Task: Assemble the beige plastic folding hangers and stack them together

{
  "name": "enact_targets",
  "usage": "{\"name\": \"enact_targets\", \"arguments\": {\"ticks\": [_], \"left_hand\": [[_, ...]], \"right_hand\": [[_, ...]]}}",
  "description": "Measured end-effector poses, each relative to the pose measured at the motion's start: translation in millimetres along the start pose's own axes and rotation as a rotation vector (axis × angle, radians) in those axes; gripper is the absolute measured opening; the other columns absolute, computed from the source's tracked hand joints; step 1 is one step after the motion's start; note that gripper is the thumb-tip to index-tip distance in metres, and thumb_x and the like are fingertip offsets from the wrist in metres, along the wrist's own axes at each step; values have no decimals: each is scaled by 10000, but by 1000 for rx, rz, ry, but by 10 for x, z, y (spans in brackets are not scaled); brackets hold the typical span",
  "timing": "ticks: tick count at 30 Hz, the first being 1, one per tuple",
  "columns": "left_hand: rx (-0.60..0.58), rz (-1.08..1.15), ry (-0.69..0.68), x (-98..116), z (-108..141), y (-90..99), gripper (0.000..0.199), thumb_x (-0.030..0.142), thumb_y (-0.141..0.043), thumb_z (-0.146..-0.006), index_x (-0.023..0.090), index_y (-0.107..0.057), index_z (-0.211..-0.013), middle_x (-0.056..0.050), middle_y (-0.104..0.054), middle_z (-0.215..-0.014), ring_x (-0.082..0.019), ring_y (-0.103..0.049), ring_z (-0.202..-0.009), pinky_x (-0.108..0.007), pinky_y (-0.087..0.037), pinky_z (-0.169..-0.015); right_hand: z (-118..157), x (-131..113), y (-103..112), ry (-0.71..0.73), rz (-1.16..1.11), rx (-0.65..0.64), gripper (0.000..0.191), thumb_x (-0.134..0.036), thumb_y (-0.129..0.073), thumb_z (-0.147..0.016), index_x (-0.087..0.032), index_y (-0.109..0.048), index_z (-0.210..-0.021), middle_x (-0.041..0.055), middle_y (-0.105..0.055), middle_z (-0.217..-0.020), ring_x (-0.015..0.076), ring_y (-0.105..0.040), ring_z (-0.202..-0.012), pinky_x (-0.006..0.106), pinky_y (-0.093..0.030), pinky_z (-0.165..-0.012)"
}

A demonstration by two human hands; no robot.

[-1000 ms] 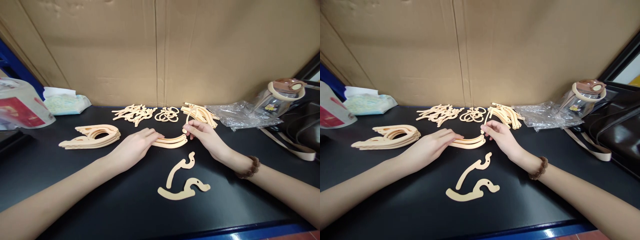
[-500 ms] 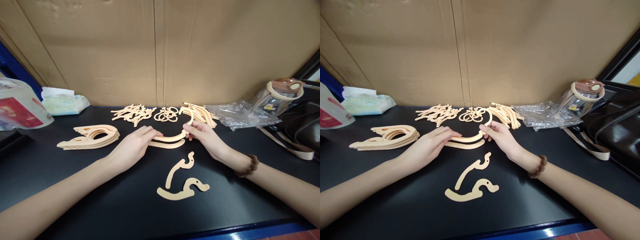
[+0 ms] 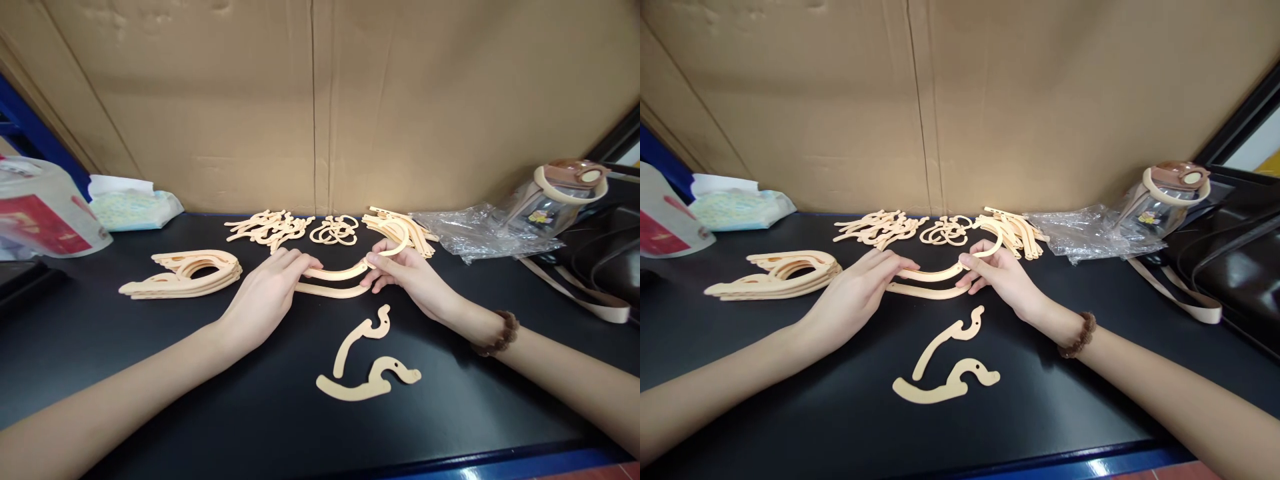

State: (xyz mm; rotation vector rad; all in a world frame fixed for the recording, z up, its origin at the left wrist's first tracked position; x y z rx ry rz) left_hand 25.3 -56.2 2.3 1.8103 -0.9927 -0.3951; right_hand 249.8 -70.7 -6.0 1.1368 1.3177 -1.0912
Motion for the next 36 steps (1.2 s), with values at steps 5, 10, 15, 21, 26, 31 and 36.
{"name": "enact_targets", "arguments": {"ticks": [5, 10, 15, 21, 26, 31, 36], "left_hand": [[40, -4, 2, 3, -6, 14, 296, 34, -316, -924, 171, -540, -1061, -37, -598, -975, -198, -505, -918, -323, -438, -784], [60, -31, 13, 16, -14, 65, 267, 88, -310, -955, 146, -542, -1073, -59, -599, -1003, -213, -508, -965, -345, -432, -823], [81, -32, -9, 73, -23, 86, 196, 289, -390, -991, 170, -546, -992, -34, -607, -976, -195, -512, -893, -337, -402, -820], [31, -45, 7, 62, -26, 61, 214, 321, -378, -995, 187, -543, -967, -26, -601, -940, -199, -504, -878, -337, -369, -782], [18, -68, 15, 54, -25, 55, 193, 345, -422, -977, 194, -540, -951, -16, -602, -922, -201, -500, -863, -333, -337, -752], [21, -96, 32, 45, -27, 62, 207, 343, -405, -983, 200, -550, -943, -12, -618, -915, -199, -519, -856, -340, -322, -766], [46, -189, 0, 51, -21, 91, 215, 347, -422, -972, 192, -567, -936, -22, -641, -912, -212, -540, -849, -367, -314, -781]], "right_hand": [[10, 16, 3, 2, 15, -17, 276, -401, -708, -774, -190, -548, -854, -21, -676, -718, 122, -694, -686, 214, -543, -631], [62, -11, -62, -7, 30, -73, 240, -361, -710, -777, -170, -578, -837, 50, -726, -890, 139, -706, -737, 251, -577, -665], [62, -42, -62, 65, 7, 6, 344, -342, -730, -757, -190, -545, -1004, 28, -732, -835, 138, -702, -670, 269, -585, -644], [37, -17, -19, 123, 36, 9, 322, -335, -712, -776, -180, -629, -1045, 36, -727, -868, 135, -693, -682, 259, -580, -622], [48, 6, -4, 107, 20, 8, 293, -328, -717, -777, -181, -672, -1027, 41, -736, -896, 126, -692, -691, 250, -572, -637], [57, -5, -7, 79, 38, -39, 303, -337, -714, -782, -188, -700, -1045, 52, -741, -935, 136, -696, -713, 276, -568, -677], [68, -30, -21, 78, 27, -77, 303, -332, -715, -785, -205, -706, -1060, 46, -749, -935, 137, -705, -733, 269, -566, -690]]}}
Point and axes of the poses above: each hand's wrist, its own z-axis away from the middle knuckle, its own y-axis out of the back of the hand, x = y × z, the point moved 2 cm from there along -z, towards the middle knuckle
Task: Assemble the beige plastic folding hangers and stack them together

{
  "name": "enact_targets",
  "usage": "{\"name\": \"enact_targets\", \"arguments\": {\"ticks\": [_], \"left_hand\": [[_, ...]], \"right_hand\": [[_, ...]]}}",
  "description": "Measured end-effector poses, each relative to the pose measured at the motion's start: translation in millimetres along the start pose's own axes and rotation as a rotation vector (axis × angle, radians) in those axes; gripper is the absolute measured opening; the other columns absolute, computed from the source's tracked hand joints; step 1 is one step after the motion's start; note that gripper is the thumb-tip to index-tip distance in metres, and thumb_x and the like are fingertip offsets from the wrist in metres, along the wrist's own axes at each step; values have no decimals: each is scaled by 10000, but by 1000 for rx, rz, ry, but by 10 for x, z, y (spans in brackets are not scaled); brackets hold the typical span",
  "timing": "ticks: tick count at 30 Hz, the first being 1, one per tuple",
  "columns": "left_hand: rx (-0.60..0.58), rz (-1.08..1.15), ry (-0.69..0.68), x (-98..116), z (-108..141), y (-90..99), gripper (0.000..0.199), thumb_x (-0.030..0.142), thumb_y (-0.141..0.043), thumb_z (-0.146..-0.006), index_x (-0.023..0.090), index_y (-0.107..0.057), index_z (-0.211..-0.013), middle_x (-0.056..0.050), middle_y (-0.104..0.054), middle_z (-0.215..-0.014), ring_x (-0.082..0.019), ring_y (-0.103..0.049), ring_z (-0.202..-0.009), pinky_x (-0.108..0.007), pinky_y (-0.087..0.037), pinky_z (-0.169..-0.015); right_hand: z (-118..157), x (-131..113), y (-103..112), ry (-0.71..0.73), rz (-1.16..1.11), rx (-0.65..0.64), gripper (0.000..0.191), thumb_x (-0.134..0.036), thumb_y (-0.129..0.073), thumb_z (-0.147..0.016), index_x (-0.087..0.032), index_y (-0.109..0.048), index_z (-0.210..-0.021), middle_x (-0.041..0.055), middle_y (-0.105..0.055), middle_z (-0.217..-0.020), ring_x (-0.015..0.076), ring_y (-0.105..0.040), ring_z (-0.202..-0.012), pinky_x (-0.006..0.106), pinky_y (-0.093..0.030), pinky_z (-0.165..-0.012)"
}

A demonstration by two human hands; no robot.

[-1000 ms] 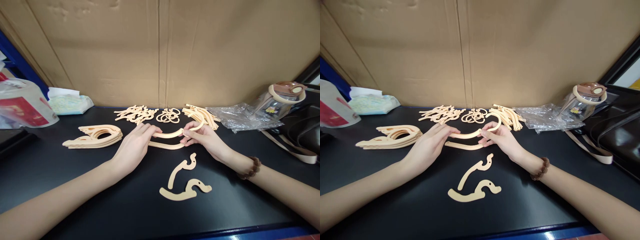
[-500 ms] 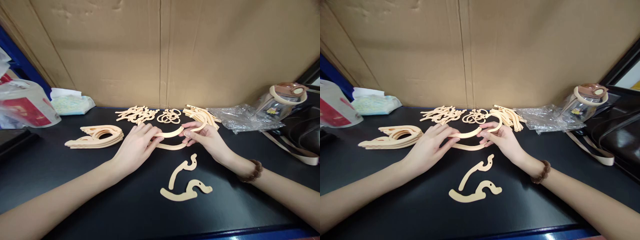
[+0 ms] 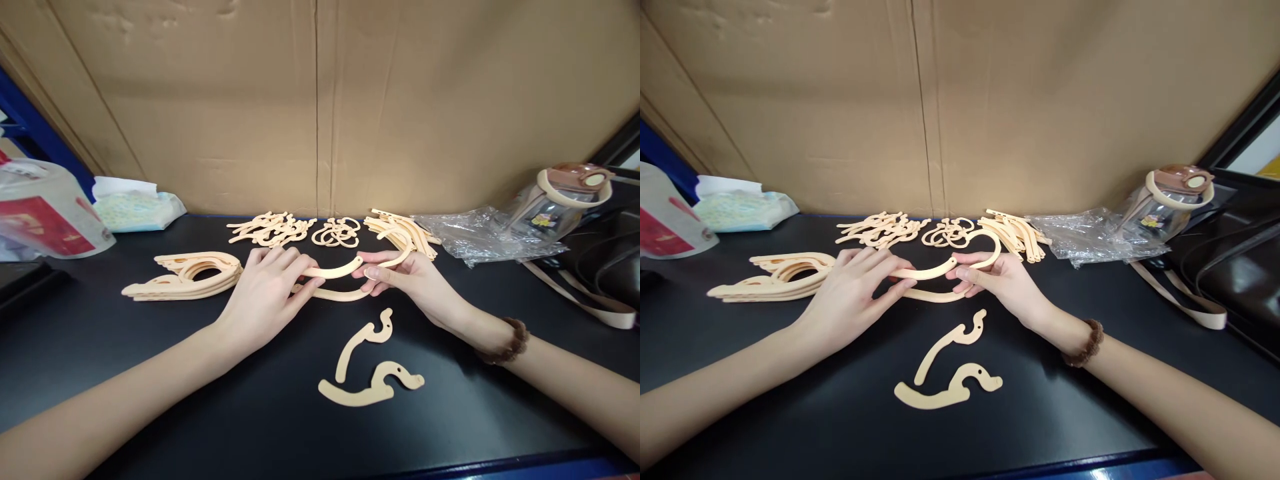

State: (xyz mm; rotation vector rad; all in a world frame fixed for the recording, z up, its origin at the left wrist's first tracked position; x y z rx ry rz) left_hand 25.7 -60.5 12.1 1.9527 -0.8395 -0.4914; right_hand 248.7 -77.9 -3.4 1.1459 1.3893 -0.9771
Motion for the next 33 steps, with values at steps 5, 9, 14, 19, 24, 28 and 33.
{"name": "enact_targets", "arguments": {"ticks": [5, 9, 14, 19, 24, 28, 33], "left_hand": [[25, -40, -127, 123, 7, 46, 224, 344, -447, -962, 184, -586, -890, -9, -644, -807, -197, -545, -756, -383, -306, -790], [34, 15, -256, 225, 28, 73, 222, 272, -406, -984, 174, -577, -881, 3, -640, -790, -170, -544, -723, -352, -320, -765], [-12, 97, -289, 254, 49, 83, 107, 193, -429, -963, 165, -532, -950, -6, -637, -875, -157, -559, -730, -309, -337, -673], [-65, 127, -276, 270, 51, 53, 102, 156, -400, -962, 167, -498, -935, 3, -621, -819, -151, -550, -676, -298, -355, -661], [-124, 188, -241, 253, 57, 33, 149, 170, -337, -980, 183, -484, -965, -3, -602, -830, -151, -564, -693, -282, -389, -644], [-191, 271, -171, 261, 85, 20, 72, 248, -400, -956, 200, -453, -965, 5, -599, -812, -145, -575, -670, -251, -400, -587], [-145, 253, -93, 270, 108, 14, 200, 402, -468, -916, 214, -450, -851, 76, -480, -556, -109, -475, -455, -210, -287, -444]], "right_hand": [[53, 7, -83, -30, 29, -153, 306, -327, -722, -774, -213, -715, -1058, 48, -751, -951, 144, -704, -745, 281, -570, -688], [100, 4, -146, -39, 35, -232, 283, -314, -720, -773, -212, -723, -1037, 36, -747, -915, 132, -693, -732, 268, -563, -680], [119, -33, -187, -62, -21, -219, 263, -287, -710, -784, -202, -646, -1024, 17, -742, -836, 135, -693, -732, 266, -554, -669], [107, -71, -171, -44, 10, -167, 179, -268, -744, -751, -192, -590, -797, -20, -700, -759, 111, -668, -684, 240, -517, -668], [93, -109, -155, -22, 79, -136, 152, -283, -750, -733, -186, -633, -733, 14, -680, -865, 109, -610, -705, 243, -504, -642], [85, -118, -143, -10, 28, -115, 112, -259, -765, -707, -192, -692, -758, 1, -644, -912, 100, -618, -717, 246, -525, -680], [107, -107, -160, -87, -31, -214, 178, -279, -754, -729, -201, -716, -884, 3, -703, -835, 147, -681, -810, 303, -537, -810]]}}
Point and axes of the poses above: each hand's wrist, its own z-axis away from the middle knuckle, its own y-axis out of the back of the hand, x = y × z, the point moved 2 cm from there along -z, towards the middle knuckle
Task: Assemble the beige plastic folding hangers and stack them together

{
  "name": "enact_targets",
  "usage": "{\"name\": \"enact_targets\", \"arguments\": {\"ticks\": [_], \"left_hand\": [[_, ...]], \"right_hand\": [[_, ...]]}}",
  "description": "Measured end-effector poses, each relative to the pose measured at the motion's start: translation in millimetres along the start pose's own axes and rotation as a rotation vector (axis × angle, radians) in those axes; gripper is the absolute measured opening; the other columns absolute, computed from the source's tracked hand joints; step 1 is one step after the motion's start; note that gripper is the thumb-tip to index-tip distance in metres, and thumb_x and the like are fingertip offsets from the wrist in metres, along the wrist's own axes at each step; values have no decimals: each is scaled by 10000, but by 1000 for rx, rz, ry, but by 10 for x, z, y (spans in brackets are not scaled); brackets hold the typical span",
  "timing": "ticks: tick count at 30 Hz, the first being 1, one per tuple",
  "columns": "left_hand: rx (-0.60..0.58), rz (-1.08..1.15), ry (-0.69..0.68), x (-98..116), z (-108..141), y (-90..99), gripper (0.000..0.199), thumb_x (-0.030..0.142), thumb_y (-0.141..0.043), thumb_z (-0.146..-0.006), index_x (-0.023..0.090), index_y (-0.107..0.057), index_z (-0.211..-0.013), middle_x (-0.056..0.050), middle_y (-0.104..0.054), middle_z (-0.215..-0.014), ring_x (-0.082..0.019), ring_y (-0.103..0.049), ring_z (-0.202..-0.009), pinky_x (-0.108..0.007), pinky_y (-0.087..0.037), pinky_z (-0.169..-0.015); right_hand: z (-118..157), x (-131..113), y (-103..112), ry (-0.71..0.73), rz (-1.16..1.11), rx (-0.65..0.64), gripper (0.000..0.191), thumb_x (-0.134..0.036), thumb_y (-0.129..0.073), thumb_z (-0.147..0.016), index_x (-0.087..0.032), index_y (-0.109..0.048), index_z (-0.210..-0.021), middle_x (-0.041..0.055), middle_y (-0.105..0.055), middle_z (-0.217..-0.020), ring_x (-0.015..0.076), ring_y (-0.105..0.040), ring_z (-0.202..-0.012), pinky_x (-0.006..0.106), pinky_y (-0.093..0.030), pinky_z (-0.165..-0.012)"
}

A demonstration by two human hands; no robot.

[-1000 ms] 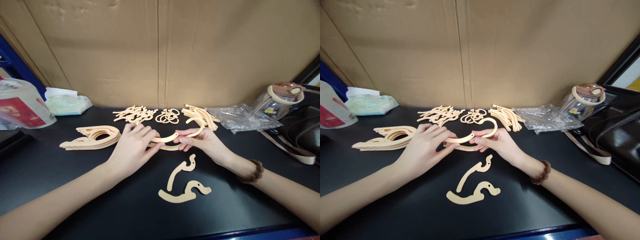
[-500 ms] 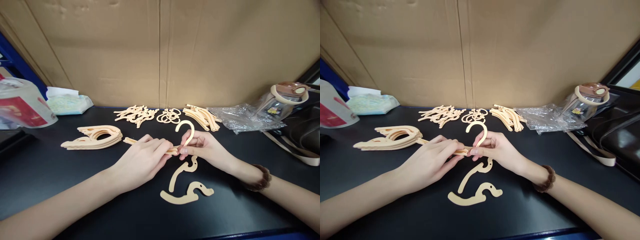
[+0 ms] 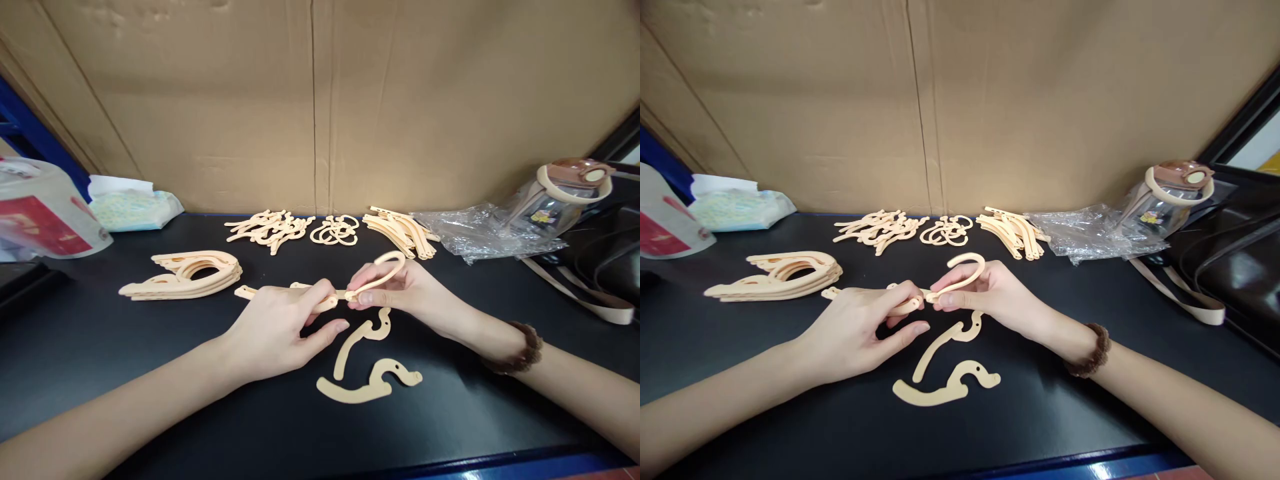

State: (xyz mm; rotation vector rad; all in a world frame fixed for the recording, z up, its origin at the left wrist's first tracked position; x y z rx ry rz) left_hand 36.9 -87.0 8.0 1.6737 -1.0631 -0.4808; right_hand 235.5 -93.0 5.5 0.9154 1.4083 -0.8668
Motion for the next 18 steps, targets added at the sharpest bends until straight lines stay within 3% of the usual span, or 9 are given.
{"name": "enact_targets", "arguments": {"ticks": [7, 12, 18], "left_hand": [[121, -34, -42, 35, -23, 40, 352, 379, -485, -913, 201, -353, -640, 79, -406, -474, -76, -393, -381, -208, -222, -420], [143, 7, -119, 71, -16, 18, 221, 361, -496, -920, 207, -496, -761, 85, -446, -466, -89, -456, -398, -208, -256, -426], [133, -51, -152, 77, -3, 22, 287, 418, -481, -923, 207, -481, -729, 60, -533, -495, -103, -522, -425, -225, -277, -423]], "right_hand": [[50, 15, -53, -17, -24, 8, 156, -274, -776, -719, -198, -675, -809, -23, -714, -762, 109, -664, -733, 227, -502, -695], [43, 29, -76, -32, -46, -47, 140, -276, -771, -724, -200, -706, -823, -11, -722, -805, 122, -668, -768, 245, -509, -739], [31, 27, -87, -20, -84, -96, 119, -246, -775, -714, -211, -729, -818, -9, -722, -825, 140, -674, -809, 265, -515, -765]]}}
Point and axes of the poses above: each hand's wrist, its own z-axis away from the middle knuckle, its own y-axis out of the back of the hand, x = y × z, the point moved 2 cm from there along -z, towards the middle knuckle
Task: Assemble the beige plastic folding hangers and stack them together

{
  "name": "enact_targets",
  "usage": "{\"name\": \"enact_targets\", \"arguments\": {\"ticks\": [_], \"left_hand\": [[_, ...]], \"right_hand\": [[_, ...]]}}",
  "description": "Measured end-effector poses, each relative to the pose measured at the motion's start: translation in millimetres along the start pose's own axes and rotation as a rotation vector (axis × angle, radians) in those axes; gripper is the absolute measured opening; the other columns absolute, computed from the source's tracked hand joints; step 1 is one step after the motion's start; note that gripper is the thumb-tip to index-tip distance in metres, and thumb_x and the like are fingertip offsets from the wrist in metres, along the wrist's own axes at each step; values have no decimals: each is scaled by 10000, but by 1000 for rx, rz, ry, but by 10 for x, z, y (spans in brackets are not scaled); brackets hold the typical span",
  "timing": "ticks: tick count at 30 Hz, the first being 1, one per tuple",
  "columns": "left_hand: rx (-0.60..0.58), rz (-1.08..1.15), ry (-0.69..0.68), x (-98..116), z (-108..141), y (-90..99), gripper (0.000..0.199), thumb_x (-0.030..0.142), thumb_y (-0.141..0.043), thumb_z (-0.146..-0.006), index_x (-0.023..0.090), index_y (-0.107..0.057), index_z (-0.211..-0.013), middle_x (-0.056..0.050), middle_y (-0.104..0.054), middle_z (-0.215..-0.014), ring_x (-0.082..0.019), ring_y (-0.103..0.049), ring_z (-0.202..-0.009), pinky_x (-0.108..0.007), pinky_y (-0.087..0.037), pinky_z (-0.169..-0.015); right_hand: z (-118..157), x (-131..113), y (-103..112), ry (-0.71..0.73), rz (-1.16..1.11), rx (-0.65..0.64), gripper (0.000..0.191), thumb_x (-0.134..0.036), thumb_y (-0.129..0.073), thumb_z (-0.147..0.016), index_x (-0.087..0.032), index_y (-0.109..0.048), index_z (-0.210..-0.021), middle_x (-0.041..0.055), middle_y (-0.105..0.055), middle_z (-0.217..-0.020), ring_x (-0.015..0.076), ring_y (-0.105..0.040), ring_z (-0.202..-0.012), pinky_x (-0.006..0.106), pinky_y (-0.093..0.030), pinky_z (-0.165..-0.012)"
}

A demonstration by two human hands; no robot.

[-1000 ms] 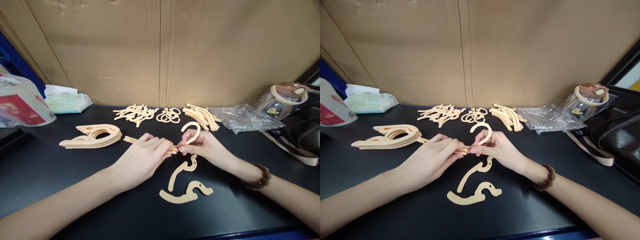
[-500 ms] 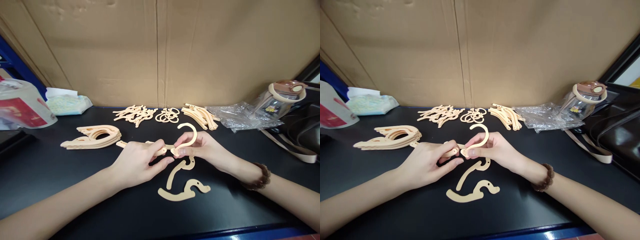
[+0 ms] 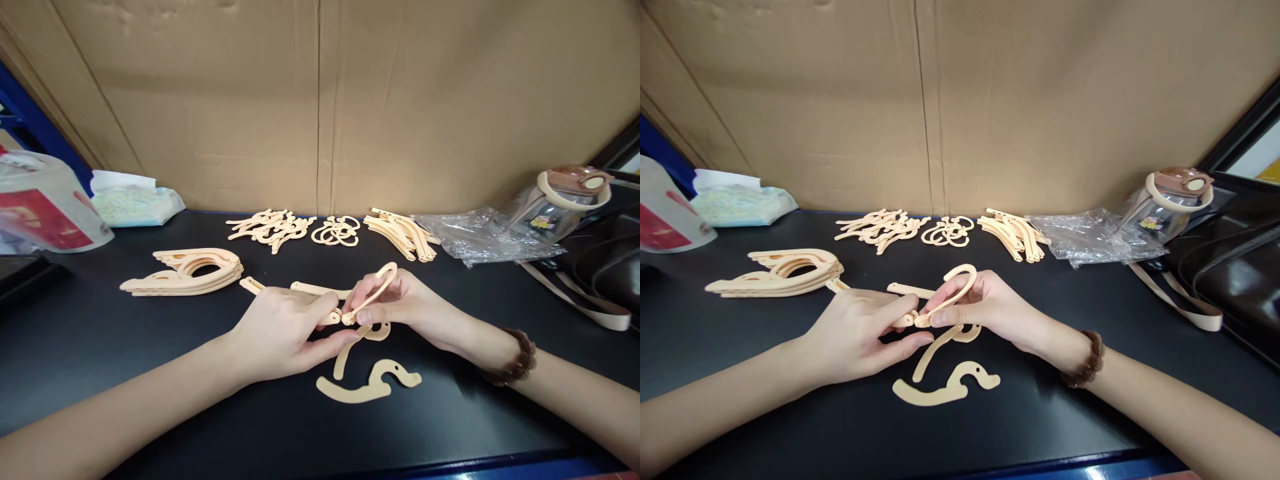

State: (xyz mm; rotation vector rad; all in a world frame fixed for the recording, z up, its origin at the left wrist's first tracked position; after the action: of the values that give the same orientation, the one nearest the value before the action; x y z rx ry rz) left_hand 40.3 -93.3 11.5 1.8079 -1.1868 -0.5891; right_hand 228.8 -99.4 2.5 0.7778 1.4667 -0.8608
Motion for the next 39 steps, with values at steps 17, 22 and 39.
{"name": "enact_targets", "arguments": {"ticks": [17, 22, 39], "left_hand": [[155, -365, -220, 62, 18, -71, 425, 464, -525, -890, 193, -496, -564, 56, -538, -410, -99, -513, -347, -252, -323, -378], [161, -434, -218, 66, 19, -94, 462, 478, -525, -891, 184, -491, -536, 40, -535, -391, -115, -522, -334, -262, -310, -371], [-48, -434, -5, 60, -18, -107, 333, 490, -507, -910, 163, -535, -858, 8, -663, -557, -175, -636, -452, -239, -286, -411]], "right_hand": [[2, 20, -101, -83, 130, 48, 220, -283, -787, -691, -164, -636, -797, 9, -708, -713, 126, -659, -658, 255, -508, -644], [6, 23, -130, -48, 186, 125, 233, -286, -799, -664, -170, -630, -776, -5, -693, -693, 124, -650, -642, 240, -497, -600], [43, -65, -154, 225, 609, 281, 117, -254, -739, -745, -180, -652, -718, -33, -646, -700, 104, -561, -645, 224, -439, -577]]}}
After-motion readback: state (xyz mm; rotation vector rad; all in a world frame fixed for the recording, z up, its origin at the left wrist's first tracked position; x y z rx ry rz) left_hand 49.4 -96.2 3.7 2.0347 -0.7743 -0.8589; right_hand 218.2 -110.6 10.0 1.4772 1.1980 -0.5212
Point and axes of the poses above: each hand's wrist, its own z-axis away from the middle knuckle, its own y-axis out of the back of the hand, x = y × z, the point moved 2 cm from there along -z, towards the middle knuckle
